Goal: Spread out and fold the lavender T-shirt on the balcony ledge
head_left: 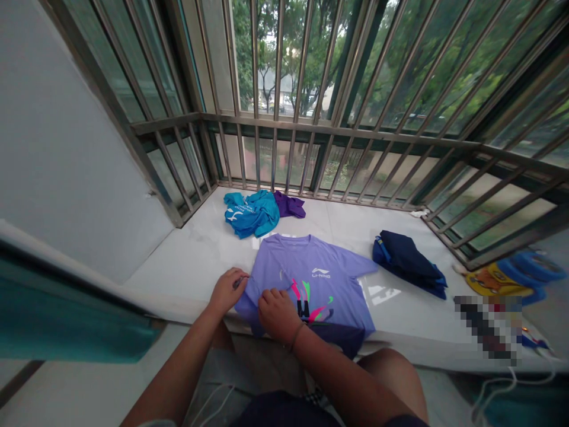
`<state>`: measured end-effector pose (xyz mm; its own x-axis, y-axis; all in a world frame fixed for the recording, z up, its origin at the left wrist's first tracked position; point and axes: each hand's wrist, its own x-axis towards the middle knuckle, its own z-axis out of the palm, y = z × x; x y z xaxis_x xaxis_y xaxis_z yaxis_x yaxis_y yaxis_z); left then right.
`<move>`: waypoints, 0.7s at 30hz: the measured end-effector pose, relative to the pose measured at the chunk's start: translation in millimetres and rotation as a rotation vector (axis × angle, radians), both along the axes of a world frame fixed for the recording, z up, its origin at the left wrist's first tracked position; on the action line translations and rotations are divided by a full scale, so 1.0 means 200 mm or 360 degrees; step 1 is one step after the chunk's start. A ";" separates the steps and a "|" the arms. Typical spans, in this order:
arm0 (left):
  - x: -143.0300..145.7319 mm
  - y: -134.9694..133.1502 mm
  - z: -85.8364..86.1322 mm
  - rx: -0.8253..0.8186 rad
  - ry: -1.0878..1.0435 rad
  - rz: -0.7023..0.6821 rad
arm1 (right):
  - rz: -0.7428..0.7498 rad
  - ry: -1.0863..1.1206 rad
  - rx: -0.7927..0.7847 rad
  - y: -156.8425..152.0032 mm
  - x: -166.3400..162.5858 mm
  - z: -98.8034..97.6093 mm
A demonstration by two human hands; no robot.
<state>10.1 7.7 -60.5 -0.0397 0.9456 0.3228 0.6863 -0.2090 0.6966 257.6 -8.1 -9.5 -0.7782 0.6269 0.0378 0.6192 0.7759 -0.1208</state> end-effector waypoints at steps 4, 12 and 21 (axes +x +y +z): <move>0.00 0.00 -0.02 0.0033 0.0094 0.0014 | 0.0008 0.0040 -0.0075 0.00 0.00 -0.02; 0.00 -0.01 -0.02 -0.0009 0.0196 0.0032 | -0.0272 0.0232 -0.0156 0.16 0.11 -0.13; 0.03 -0.03 0.01 0.0026 0.0236 0.0072 | -0.0389 0.0253 -0.0314 0.20 0.15 -0.17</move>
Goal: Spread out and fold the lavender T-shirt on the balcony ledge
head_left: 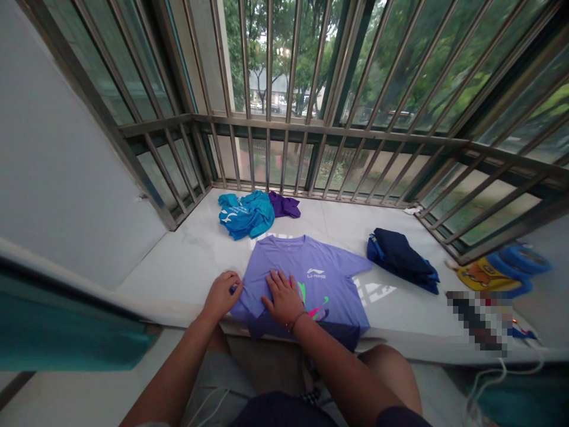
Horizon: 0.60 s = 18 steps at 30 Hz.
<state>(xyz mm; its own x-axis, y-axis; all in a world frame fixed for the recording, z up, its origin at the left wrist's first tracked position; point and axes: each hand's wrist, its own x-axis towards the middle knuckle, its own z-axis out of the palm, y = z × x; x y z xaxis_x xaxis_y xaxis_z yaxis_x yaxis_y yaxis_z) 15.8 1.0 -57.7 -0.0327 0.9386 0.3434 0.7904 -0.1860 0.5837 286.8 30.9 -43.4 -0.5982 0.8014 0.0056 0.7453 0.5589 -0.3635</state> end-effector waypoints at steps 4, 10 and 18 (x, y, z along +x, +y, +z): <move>0.00 0.02 -0.01 0.0034 0.0012 0.0196 | -0.0013 0.0019 -0.0008 0.00 0.00 0.01; 0.15 0.16 0.01 0.0060 0.0087 0.0163 | -0.0013 0.0027 0.0008 -0.01 0.00 0.02; 0.43 0.59 -0.04 -0.0164 0.0223 0.0059 | 0.0002 0.0026 -0.0013 -0.01 0.01 0.04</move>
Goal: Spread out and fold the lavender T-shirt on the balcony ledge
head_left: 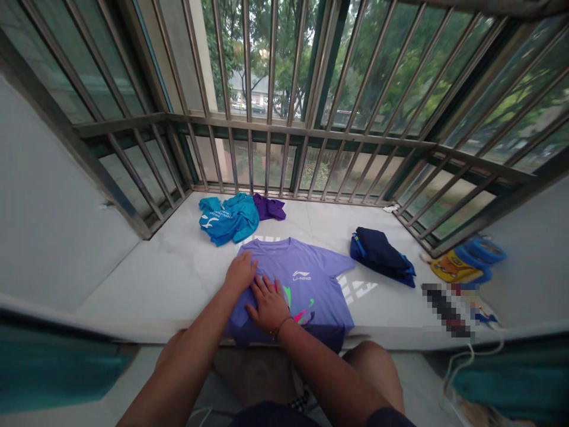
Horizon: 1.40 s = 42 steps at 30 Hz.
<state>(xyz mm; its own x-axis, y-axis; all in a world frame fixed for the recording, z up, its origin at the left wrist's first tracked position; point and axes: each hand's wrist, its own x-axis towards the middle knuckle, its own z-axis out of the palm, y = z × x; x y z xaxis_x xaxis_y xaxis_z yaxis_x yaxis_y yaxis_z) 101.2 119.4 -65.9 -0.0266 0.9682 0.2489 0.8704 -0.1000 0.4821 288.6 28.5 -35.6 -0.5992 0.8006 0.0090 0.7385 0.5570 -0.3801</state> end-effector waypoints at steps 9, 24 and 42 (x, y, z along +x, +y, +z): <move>-0.06 0.04 -0.04 -0.0218 0.0414 0.0067 | 0.0047 0.0023 -0.0018 0.00 0.05 -0.02; -0.08 0.06 -0.06 -0.0258 0.0491 0.0070 | -0.1293 -0.0506 -0.0101 0.12 1.26 0.00; -0.09 0.08 0.01 -0.0340 0.0565 0.0031 | -0.1581 0.0409 0.0113 0.53 1.12 0.15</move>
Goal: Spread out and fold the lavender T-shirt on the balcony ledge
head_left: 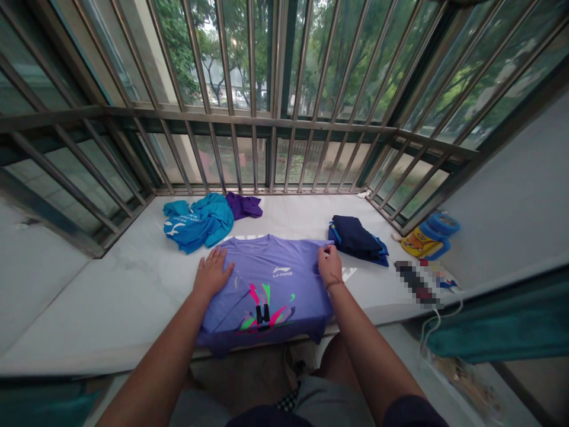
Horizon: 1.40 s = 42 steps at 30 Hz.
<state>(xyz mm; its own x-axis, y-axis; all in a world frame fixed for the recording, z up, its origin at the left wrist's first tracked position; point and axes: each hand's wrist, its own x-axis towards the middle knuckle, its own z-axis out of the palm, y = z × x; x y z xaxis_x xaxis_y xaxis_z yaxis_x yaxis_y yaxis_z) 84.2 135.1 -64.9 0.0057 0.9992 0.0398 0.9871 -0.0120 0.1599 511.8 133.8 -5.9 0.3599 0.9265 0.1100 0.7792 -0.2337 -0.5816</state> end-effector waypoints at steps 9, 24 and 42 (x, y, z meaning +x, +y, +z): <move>0.01 -0.01 0.02 -0.0026 0.0086 0.0015 | 0.1656 -0.0308 0.0286 -0.55 -0.09 -0.16; 0.29 0.17 0.08 0.0197 -0.0118 -0.0340 | 0.1242 -0.0413 0.0002 -0.37 -0.01 -0.11; 0.76 0.50 -0.03 0.0241 -0.0370 -0.0666 | 0.0181 -0.0148 0.0178 -0.29 0.11 -0.17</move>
